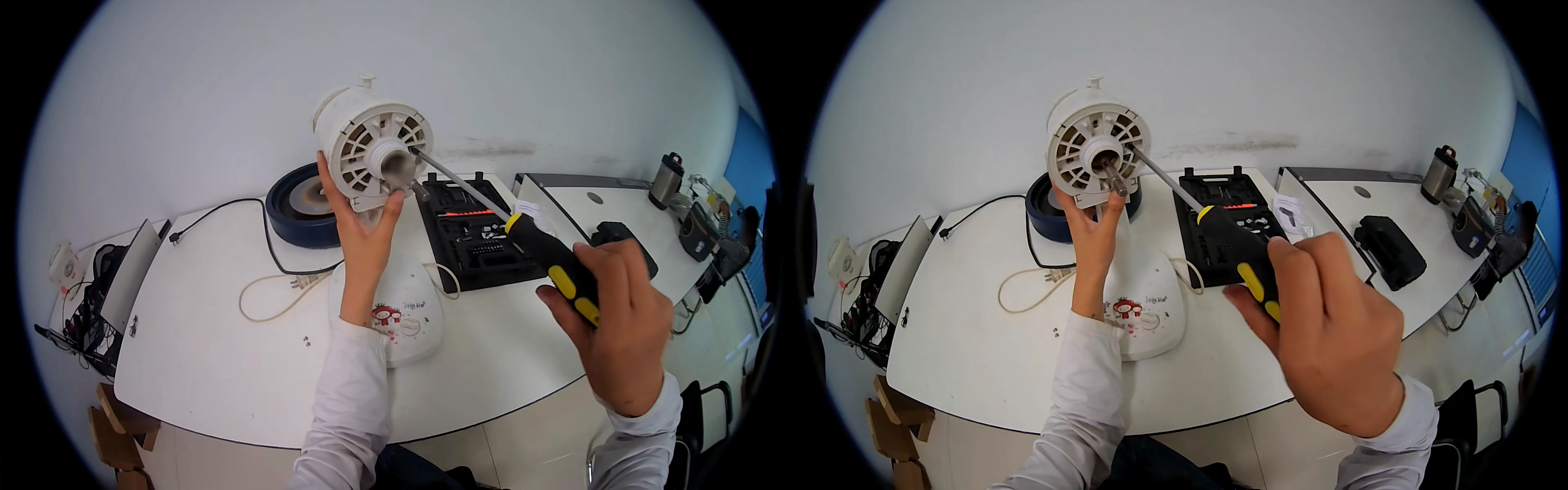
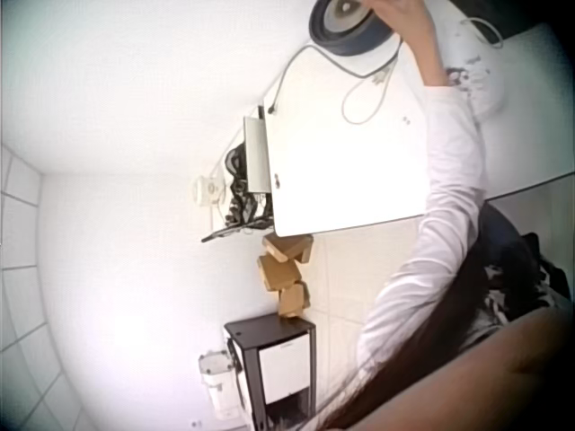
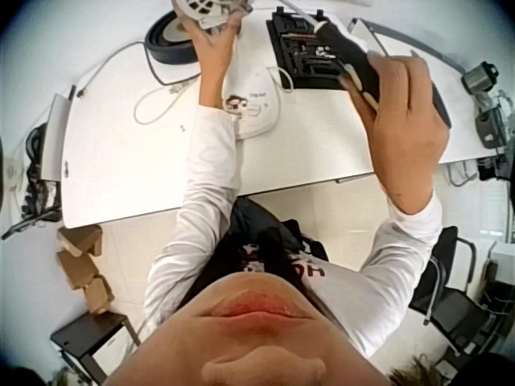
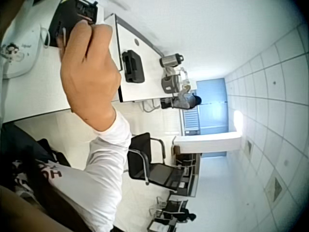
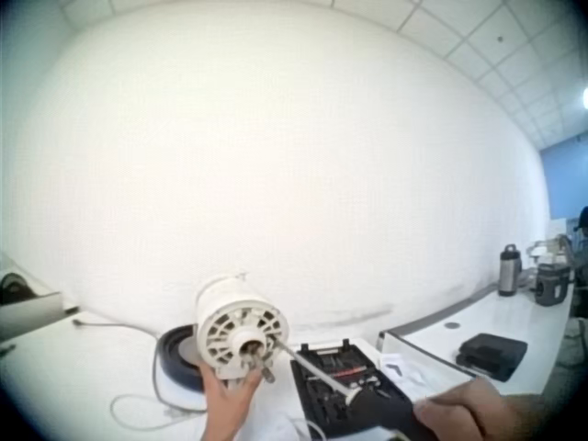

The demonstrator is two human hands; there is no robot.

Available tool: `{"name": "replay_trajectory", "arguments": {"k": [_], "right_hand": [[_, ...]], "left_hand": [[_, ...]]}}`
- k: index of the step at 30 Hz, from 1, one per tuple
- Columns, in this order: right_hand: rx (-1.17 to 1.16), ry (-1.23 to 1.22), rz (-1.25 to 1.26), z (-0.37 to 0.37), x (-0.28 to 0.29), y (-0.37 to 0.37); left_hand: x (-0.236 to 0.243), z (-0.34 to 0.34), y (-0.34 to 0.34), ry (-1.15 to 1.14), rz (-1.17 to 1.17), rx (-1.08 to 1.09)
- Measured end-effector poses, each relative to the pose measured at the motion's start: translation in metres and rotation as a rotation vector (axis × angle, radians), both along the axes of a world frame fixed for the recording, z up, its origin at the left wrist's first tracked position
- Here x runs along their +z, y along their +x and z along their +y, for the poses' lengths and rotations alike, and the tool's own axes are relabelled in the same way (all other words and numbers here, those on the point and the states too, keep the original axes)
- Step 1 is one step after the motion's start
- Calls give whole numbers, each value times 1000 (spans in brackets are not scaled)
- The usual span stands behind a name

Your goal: The person uses a screwdriver to tighten screws on a white fan motor assembly placed on a white desk. They repeatedly insert and turn the screwdriver into the motor housing while holding the unit steady with the other hand.

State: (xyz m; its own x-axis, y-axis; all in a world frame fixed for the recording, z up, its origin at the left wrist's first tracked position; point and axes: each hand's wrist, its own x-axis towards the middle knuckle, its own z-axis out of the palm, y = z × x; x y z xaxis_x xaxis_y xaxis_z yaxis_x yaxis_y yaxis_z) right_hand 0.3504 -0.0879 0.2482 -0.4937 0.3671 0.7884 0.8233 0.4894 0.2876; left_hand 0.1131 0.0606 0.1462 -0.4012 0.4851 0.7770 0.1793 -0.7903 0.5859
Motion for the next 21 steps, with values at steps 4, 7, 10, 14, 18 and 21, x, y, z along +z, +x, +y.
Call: {"name": "replay_trajectory", "arguments": {"k": [4,7,10,14,18,21], "right_hand": [[113,-774,382,12,5,20],[224,-1209,638,18,8,25],[171,-606,206,2,4,9],[-194,80,-209,2,-13,1],[-85,-228,-109,3,-19,-2],[251,-1277,687,20,-4,11]], "left_hand": [[0,3,2,16,-11,-31],[4,0,2,18,20,-1],[-1,0,-1,10,27,0],[1,-2,0,3,17,-10],[4,-2,1,15,7,7],[3,-2,2,23,-31,-31]]}}
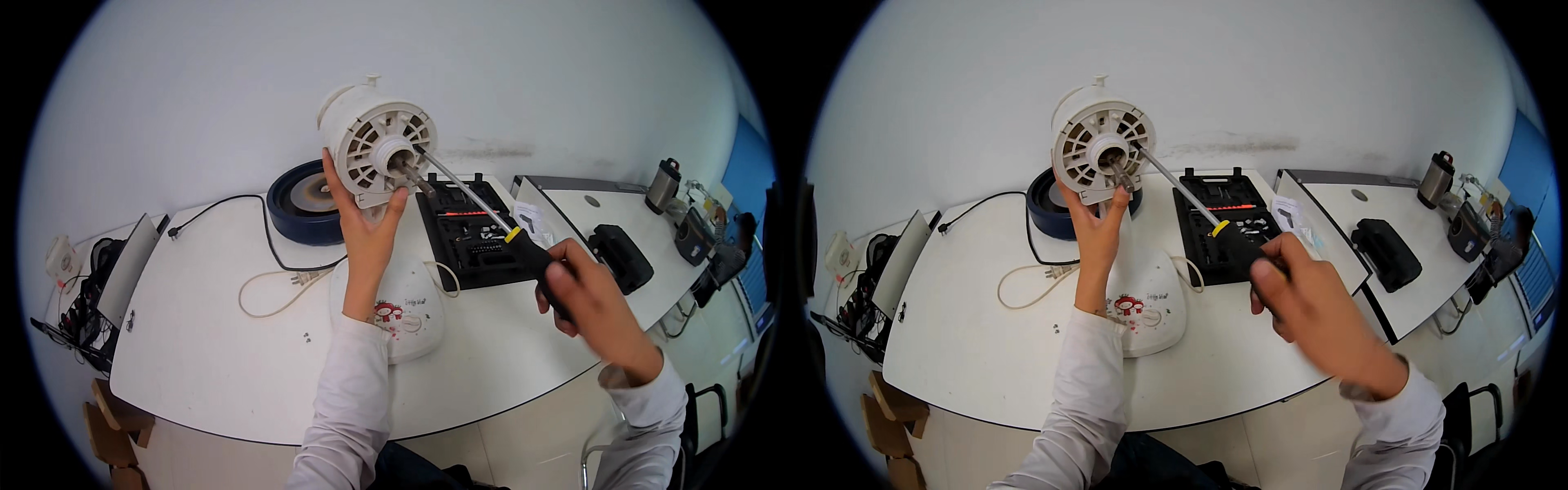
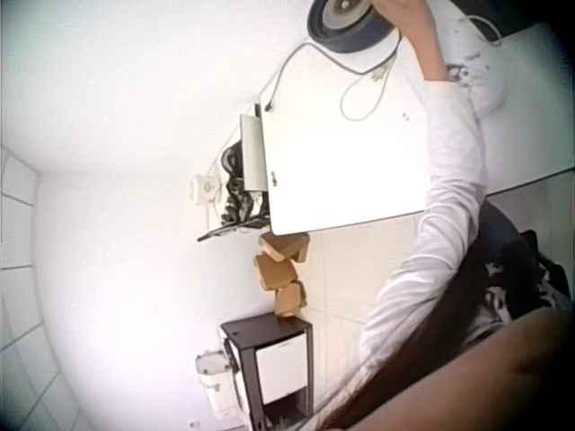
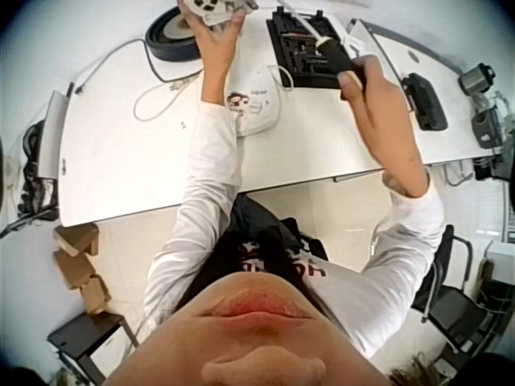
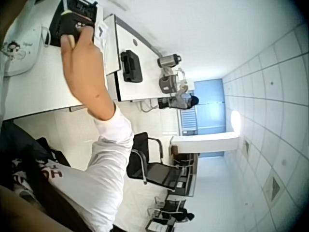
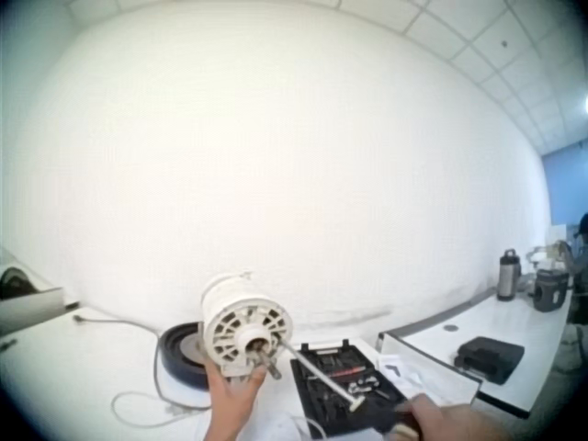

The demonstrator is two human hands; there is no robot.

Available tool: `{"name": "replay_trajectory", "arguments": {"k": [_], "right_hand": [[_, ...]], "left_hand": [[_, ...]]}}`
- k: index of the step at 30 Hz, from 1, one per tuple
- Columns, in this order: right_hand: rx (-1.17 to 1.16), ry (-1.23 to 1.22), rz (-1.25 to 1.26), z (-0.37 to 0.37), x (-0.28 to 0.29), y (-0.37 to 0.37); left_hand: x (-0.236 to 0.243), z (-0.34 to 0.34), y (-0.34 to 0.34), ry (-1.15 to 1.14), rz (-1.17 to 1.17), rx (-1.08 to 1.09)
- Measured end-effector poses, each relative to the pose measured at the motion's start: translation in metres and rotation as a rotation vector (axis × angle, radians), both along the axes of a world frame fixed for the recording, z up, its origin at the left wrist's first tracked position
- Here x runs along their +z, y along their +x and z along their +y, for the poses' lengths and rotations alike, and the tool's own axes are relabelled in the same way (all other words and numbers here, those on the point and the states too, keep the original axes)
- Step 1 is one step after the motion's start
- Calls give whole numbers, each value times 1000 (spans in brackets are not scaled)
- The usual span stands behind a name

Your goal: The person uses a screwdriver to tighten screws on a white fan motor assembly placed on a white desk. They repeatedly insert and turn the screwdriver into the motor housing while holding the unit steady with the other hand.

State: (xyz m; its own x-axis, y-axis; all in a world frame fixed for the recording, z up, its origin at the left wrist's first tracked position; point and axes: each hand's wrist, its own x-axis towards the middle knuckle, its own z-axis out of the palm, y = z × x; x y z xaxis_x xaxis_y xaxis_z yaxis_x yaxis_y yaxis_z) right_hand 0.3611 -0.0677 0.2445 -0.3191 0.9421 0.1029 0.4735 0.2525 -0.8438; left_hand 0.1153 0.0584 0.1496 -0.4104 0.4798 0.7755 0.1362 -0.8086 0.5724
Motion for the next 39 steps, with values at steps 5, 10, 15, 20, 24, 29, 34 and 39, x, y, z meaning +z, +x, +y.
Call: {"name": "replay_trajectory", "arguments": {"k": [5,10,15,20,24,29,34,39], "right_hand": [[70,-260,107,3,8,5],[-36,745,-568,3,-6,7],[-304,1194,-1026,-9,-8,-17],[-156,937,-817,-3,-10,-14],[34,37,-170,2,10,-6],[168,-427,451,9,-6,-8],[447,-1116,1264,14,-35,-6],[545,-1118,1463,1,-55,-17]], "left_hand": [[0,0,0,4,36,37],[2,-1,0,8,56,22],[-1,1,0,20,49,61],[2,-3,3,18,45,32],[0,2,0,68,43,31],[2,-1,-1,45,38,6],[-5,5,-13,67,101,80],[-9,-17,-25,-12,285,39]]}}
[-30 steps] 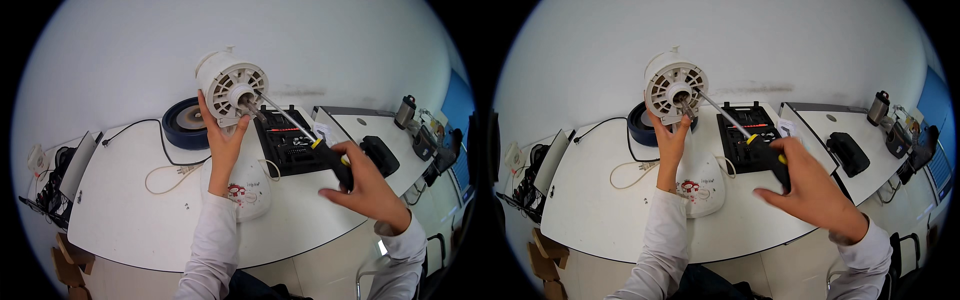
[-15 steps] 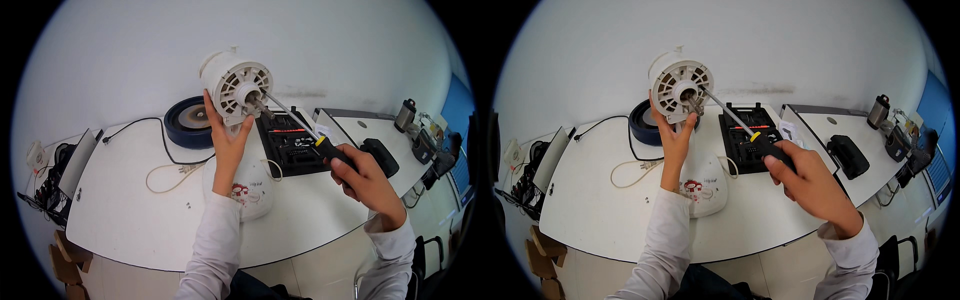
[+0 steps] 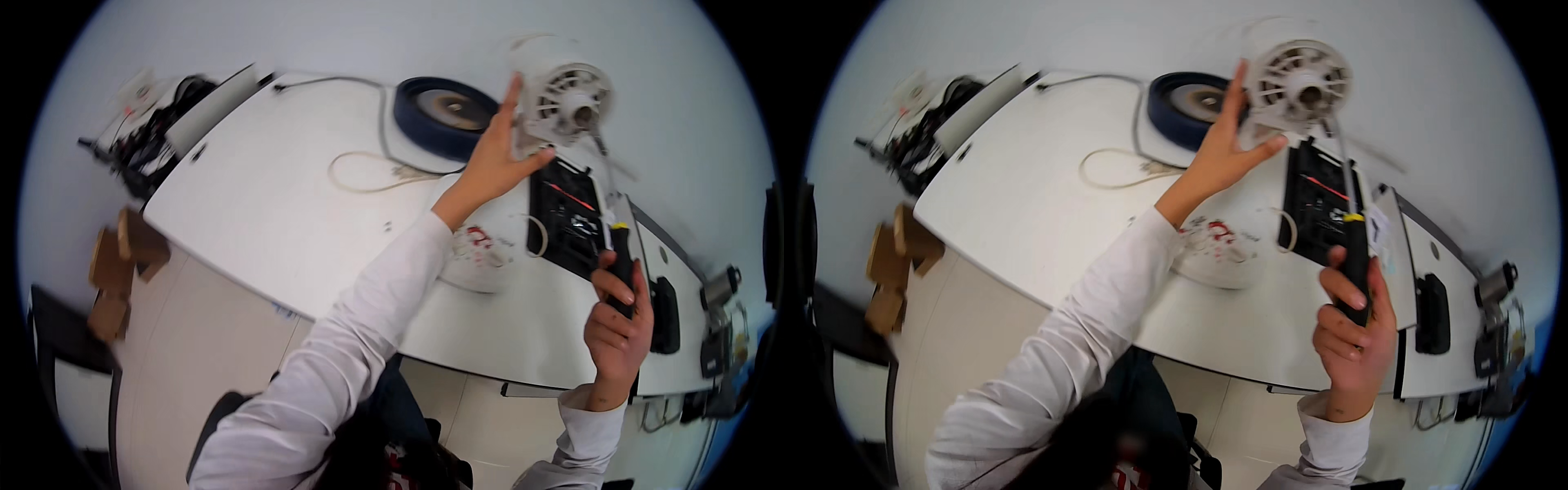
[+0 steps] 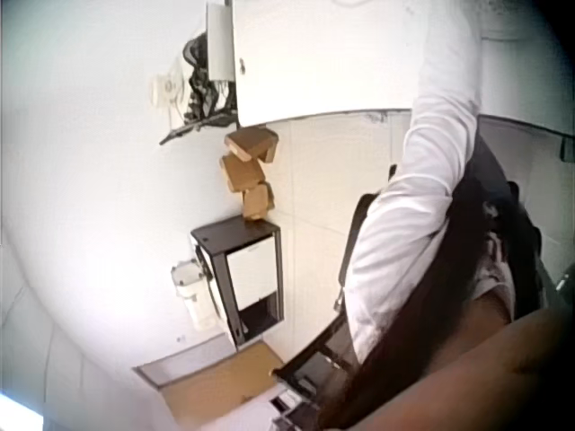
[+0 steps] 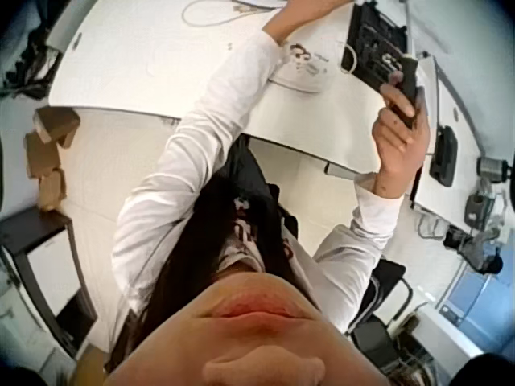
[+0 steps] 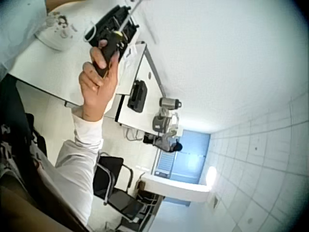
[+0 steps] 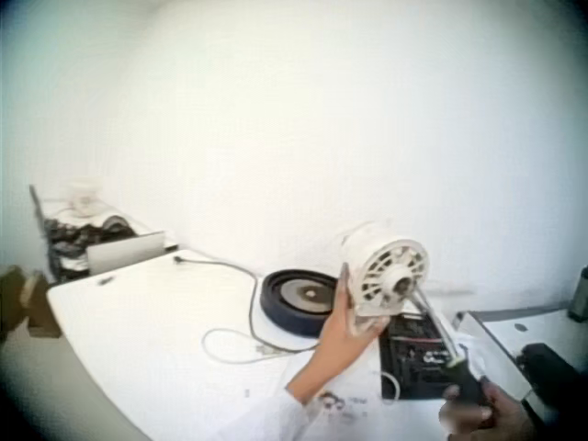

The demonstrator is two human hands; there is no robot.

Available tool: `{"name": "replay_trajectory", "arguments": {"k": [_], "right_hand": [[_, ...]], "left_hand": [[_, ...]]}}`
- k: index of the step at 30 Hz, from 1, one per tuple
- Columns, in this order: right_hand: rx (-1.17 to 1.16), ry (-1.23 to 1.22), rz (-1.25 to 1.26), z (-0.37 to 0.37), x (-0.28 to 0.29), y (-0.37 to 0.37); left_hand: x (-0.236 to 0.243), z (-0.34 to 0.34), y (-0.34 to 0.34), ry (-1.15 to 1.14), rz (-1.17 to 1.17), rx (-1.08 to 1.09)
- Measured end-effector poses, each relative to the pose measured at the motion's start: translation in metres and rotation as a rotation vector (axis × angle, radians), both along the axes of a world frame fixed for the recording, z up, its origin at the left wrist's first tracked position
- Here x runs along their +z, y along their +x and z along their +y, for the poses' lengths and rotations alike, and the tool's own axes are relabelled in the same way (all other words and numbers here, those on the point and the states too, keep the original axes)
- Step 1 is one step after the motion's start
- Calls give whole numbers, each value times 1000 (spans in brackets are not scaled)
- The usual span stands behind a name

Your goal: The person uses a screwdriver to tighten screws on a white fan motor assembly placed on a white desk. They repeatedly insert and turn the screwdriver into the motor housing while holding the unit steady with the other hand.

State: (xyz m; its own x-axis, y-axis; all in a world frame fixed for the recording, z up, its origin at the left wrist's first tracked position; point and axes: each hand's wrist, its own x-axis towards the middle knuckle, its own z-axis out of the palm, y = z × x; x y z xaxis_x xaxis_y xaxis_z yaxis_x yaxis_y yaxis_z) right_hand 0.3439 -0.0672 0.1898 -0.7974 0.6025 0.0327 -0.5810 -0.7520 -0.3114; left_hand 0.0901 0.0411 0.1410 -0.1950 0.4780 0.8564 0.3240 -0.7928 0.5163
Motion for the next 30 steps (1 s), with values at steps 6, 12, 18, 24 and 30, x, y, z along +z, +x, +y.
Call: {"name": "replay_trajectory", "arguments": {"k": [6,12,18,24,30], "right_hand": [[-275,381,-253,-8,-56,22],[-615,774,-866,-33,-115,13],[-584,714,-1005,-63,-154,15],[-645,606,-1014,-84,-162,25],[-721,1023,-1244,-90,-157,27]], "left_hand": [[-43,-89,-98,-341,176,225],[-107,-141,-133,-741,440,508],[-127,-148,-112,-806,412,560],[-132,-141,-104,-747,542,638],[-129,-162,-106,-563,363,500]]}}
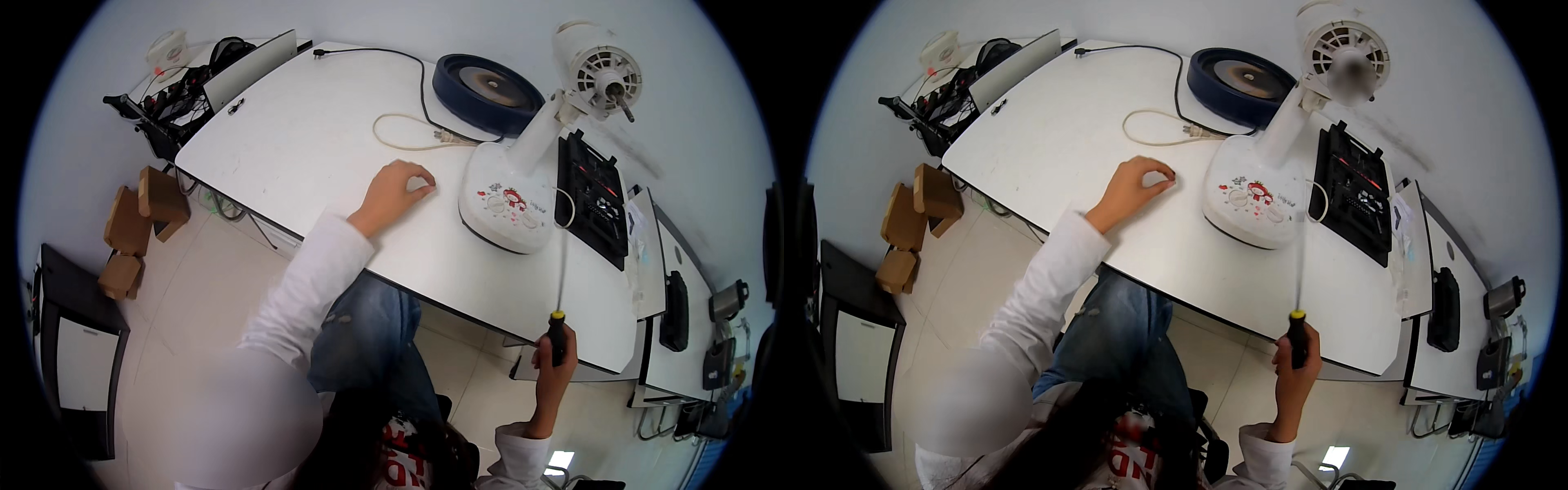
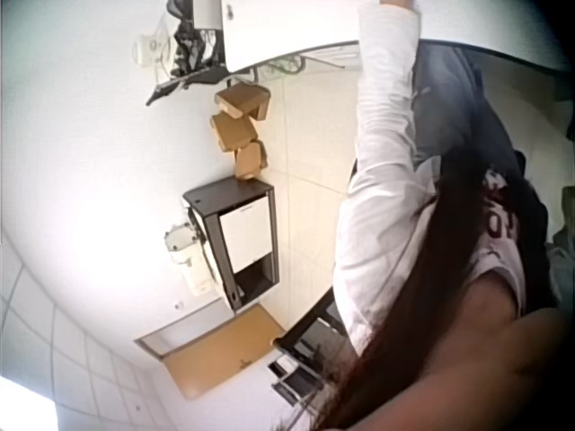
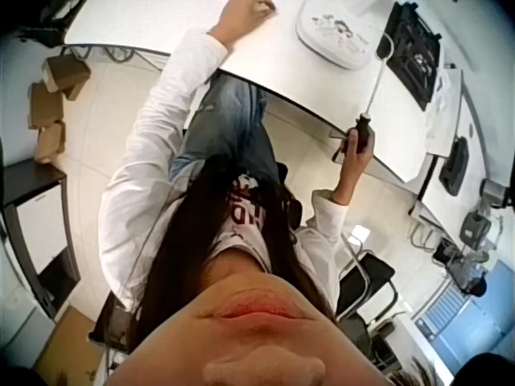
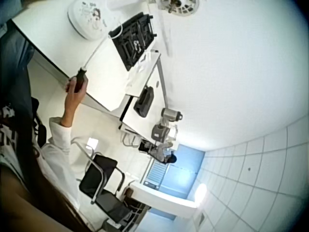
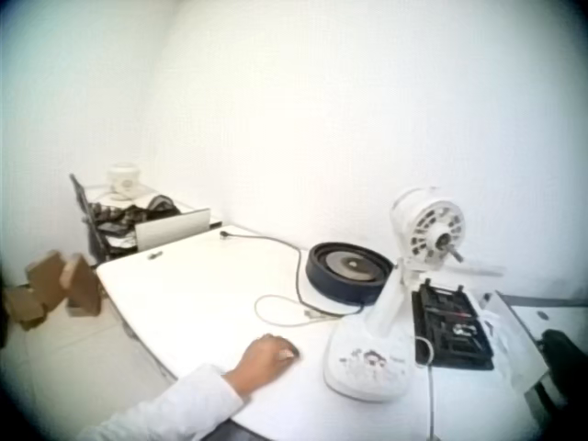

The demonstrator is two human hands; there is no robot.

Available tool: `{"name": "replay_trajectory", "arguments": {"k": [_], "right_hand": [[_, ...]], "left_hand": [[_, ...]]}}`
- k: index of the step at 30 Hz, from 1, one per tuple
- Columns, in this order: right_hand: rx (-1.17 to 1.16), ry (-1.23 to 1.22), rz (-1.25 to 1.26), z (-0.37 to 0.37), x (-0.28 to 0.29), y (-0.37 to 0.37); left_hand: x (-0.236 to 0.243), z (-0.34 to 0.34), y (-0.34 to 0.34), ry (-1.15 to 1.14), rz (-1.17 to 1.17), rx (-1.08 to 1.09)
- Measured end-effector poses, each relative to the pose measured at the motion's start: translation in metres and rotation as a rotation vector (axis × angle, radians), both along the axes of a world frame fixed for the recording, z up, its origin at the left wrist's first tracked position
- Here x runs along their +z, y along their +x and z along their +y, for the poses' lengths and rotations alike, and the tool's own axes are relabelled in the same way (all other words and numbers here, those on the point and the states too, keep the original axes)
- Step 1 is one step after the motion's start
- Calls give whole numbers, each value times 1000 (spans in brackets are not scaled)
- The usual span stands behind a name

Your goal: The person uses a screwdriver to tighten screws on a white fan motor assembly placed on a white desk. They repeatedly insert and turn the screwdriver into the motor housing while holding the unit steady with the other hand.

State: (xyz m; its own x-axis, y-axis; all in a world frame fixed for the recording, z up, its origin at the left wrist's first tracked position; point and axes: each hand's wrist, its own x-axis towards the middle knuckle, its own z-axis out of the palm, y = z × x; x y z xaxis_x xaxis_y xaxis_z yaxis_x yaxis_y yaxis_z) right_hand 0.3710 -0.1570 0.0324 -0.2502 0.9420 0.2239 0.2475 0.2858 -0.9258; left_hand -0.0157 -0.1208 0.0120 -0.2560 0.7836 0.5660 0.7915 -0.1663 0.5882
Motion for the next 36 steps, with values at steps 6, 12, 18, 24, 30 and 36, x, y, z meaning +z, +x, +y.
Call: {"name": "replay_trajectory", "arguments": {"k": [6,12,18,24,30,36], "right_hand": [[-71,545,-490,-21,38,-14],[-11,613,-480,-32,53,-22],[33,613,-466,-37,54,-25],[39,634,-504,-41,57,-25],[86,588,-503,-47,60,-25],[96,665,-591,-51,68,-20]], "left_hand": [[41,-71,45,59,-738,-438],[55,-98,60,129,-896,-583],[62,-108,63,120,-858,-618],[62,-119,59,86,-810,-607],[61,-129,59,95,-860,-624],[67,-135,50,-1,-541,-508]]}}
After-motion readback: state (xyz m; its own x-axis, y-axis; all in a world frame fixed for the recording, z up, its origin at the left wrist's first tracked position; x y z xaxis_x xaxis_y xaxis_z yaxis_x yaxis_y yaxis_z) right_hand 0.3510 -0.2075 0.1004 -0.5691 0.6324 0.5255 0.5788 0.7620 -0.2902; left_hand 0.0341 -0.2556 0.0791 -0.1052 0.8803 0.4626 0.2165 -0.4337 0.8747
